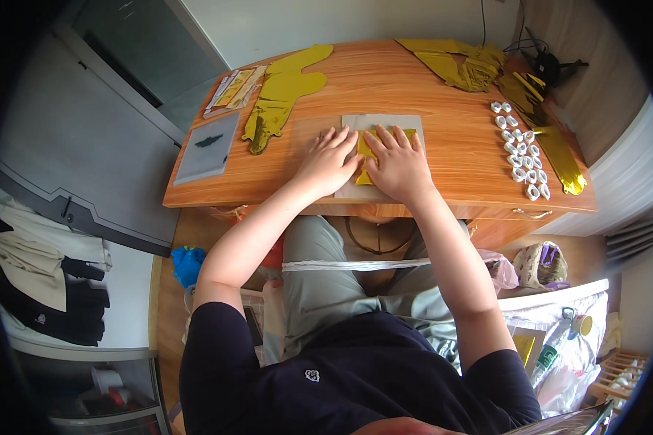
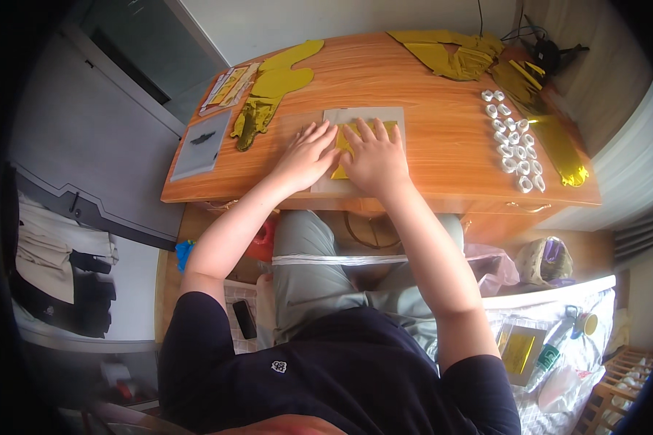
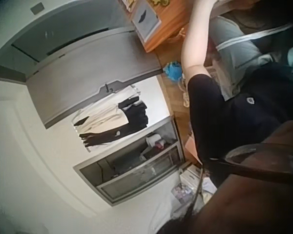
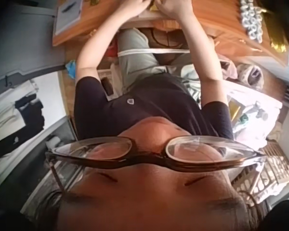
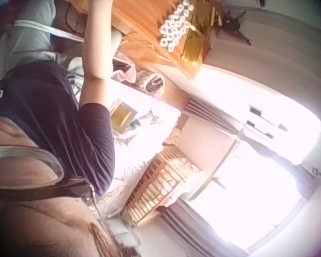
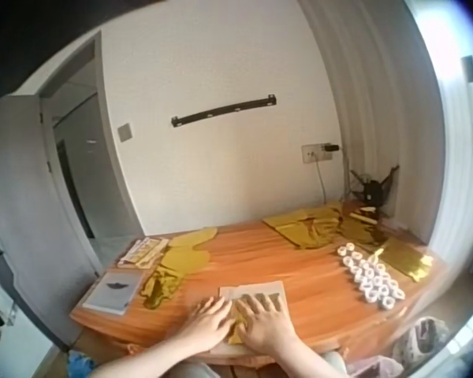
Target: Folding gold foil balloons and placing them into plastic bags with cardboard backing sheets.
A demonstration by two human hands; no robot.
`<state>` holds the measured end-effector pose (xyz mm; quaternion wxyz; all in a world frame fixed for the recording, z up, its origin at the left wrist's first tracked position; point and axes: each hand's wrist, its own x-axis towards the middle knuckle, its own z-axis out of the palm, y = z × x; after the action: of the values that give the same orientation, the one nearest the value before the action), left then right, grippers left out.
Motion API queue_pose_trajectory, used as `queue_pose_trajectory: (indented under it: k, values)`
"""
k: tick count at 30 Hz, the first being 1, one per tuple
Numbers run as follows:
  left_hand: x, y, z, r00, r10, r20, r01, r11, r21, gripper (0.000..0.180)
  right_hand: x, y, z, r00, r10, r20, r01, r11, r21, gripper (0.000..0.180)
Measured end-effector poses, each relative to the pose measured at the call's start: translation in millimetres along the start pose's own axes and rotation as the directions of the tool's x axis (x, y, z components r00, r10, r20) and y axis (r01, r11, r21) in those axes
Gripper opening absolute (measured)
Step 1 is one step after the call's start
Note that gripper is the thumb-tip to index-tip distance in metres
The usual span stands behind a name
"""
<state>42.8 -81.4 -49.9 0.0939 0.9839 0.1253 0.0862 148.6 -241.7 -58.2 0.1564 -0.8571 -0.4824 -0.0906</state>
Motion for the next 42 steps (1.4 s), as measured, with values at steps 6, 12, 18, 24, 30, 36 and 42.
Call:
queue_pose_trajectory:
  k: [6, 12, 18, 24, 30, 36, 42]
  values:
    - [4.4, -8.8, -4.5, 0.996, -0.003, 0.087, 0.014, 0.993, -0.12, 0.056, 0.8, 1.8, 0.6, 1.0, -0.017, 0.02, 0.017, 1.0, -0.014, 0.058]
    - [1.8, -9.9, -5.3, 0.991, 0.044, 0.128, 0.013, 0.91, -0.415, 0.06, 0.5, -0.8, -0.8, 1.0, -0.019, 0.019, 0.019, 1.0, -0.021, 0.058]
    - [-15.4, -4.8, -19.0, 0.981, 0.079, 0.177, -0.062, 0.993, -0.101, 0.065, -0.1, 1.6, -1.8, 1.0, -0.021, 0.018, 0.021, 1.0, 0.005, 0.059]
    - [-19.1, -5.2, -16.1, 0.985, 0.139, 0.106, -0.136, 0.99, -0.033, 0.062, 0.3, 1.3, -0.7, 1.0, -0.029, 0.009, 0.029, 1.0, 0.008, 0.058]
    - [-14.5, -4.8, -18.2, 0.979, 0.142, 0.145, -0.103, 0.963, -0.249, 0.069, 0.3, 0.8, -1.0, 1.0, -0.026, 0.002, 0.026, 1.0, 0.002, 0.059]
    - [-11.3, -16.2, -12.0, 0.986, 0.102, 0.133, -0.115, 0.989, 0.09, 0.092, 3.8, -6.5, 1.4, 1.0, 0.001, 0.025, -0.002, 0.999, 0.039, 0.062]
    - [-4.3, -14.9, -5.1, 0.983, 0.128, 0.129, -0.135, 0.99, 0.04, 0.095, 15.2, -25.2, 2.7, 0.995, 0.026, 0.097, -0.038, 0.991, 0.127, 0.068]
